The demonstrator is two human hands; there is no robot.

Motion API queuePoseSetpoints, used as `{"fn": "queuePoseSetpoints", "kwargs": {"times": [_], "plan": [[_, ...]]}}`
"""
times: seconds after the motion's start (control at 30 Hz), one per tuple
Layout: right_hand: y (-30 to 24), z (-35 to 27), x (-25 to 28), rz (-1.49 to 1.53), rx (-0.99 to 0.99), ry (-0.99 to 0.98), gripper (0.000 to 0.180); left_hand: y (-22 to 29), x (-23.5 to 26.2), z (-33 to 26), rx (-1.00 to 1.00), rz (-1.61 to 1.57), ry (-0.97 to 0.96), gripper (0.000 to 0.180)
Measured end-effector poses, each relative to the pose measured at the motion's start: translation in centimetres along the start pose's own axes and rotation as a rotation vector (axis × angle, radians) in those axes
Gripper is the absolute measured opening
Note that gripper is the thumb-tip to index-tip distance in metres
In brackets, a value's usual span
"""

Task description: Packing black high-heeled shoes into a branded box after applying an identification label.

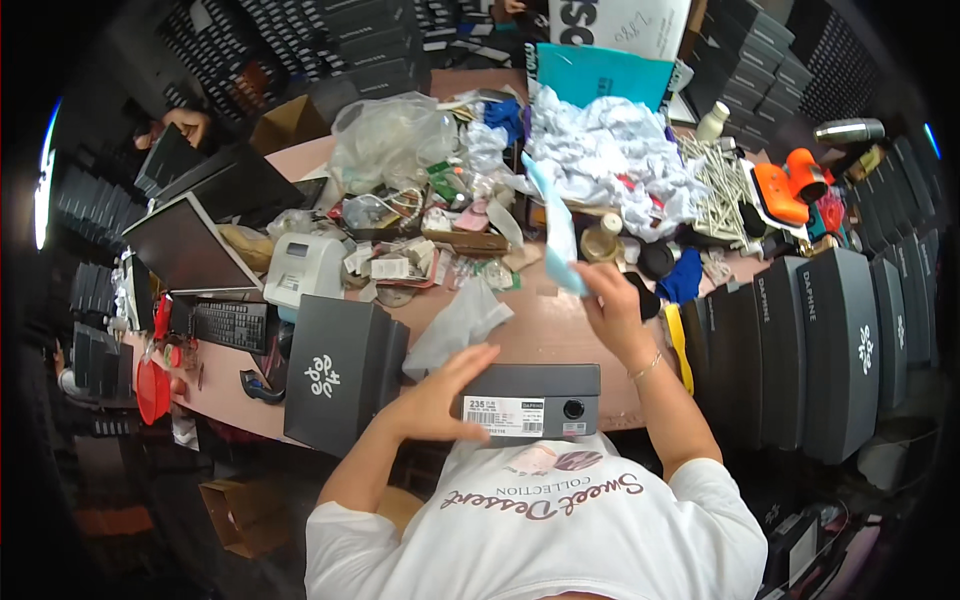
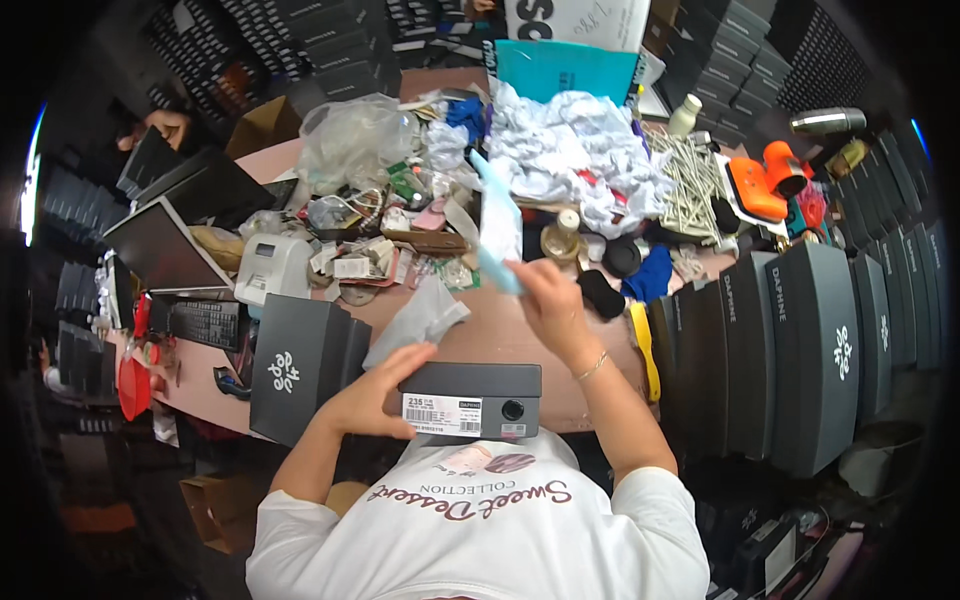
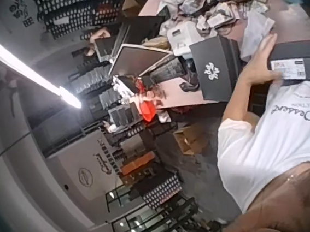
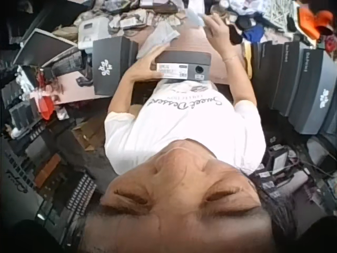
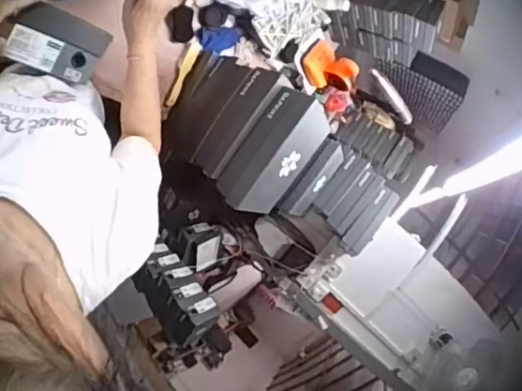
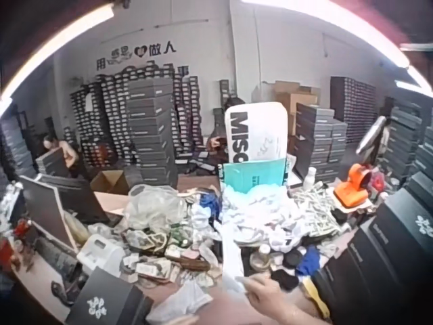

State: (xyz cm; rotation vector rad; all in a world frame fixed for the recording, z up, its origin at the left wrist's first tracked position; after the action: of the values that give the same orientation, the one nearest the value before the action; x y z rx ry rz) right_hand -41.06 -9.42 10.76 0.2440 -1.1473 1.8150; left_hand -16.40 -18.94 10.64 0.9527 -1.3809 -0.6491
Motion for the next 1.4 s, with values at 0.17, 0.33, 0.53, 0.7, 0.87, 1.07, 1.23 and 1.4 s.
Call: {"fn": "queuePoseSetpoints", "kwargs": {"times": [0.17,0.33,0.53,0.7,0.87,1.07,1.23,1.4], "plan": [[-6.0,0.7,-3.1,-0.186,0.437,-0.350,0.043,-3.9,2.0,6.0,-0.128,-1.417,0.284,0.065],[-6.1,0.2,-4.2,-0.228,0.406,-0.565,0.047,-7.8,1.9,6.8,0.113,-1.599,0.508,0.041],[-3.9,1.3,-1.7,0.156,-0.001,-0.434,0.048,-8.3,2.1,6.9,0.091,-1.624,0.496,0.038],[-1.1,2.4,-4.2,0.505,-0.296,-0.420,0.053,-6.5,1.4,8.1,0.116,-1.602,0.366,0.042],[-1.2,2.8,-5.4,0.361,-0.163,-0.349,0.024,-8.1,1.1,8.2,0.136,-1.658,0.346,0.044],[-1.0,2.0,-6.5,0.139,0.024,-0.348,0.017,-11.4,-0.9,8.4,0.290,-1.751,0.324,0.041],[-0.5,2.5,-6.3,0.072,0.187,-0.284,0.016,-14.1,-2.1,9.4,0.351,-1.661,0.460,0.036],[0.1,2.6,-4.5,0.185,0.136,-0.159,0.016,-15.6,3.9,12.1,0.204,-1.127,0.883,0.034]]}}
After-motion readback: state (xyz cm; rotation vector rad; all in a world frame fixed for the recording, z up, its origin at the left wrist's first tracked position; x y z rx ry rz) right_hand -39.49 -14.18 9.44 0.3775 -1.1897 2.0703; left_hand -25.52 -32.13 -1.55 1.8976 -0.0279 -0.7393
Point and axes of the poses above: each hand's wrist, its own z-axis towards the middle knuckle, its own x-axis out of the back of the hand, y = z × x, the point moved 4 cm from there along z, towards the middle knuckle, and after that the axes turned 3 degrees about -y, right-handed, at the moved point
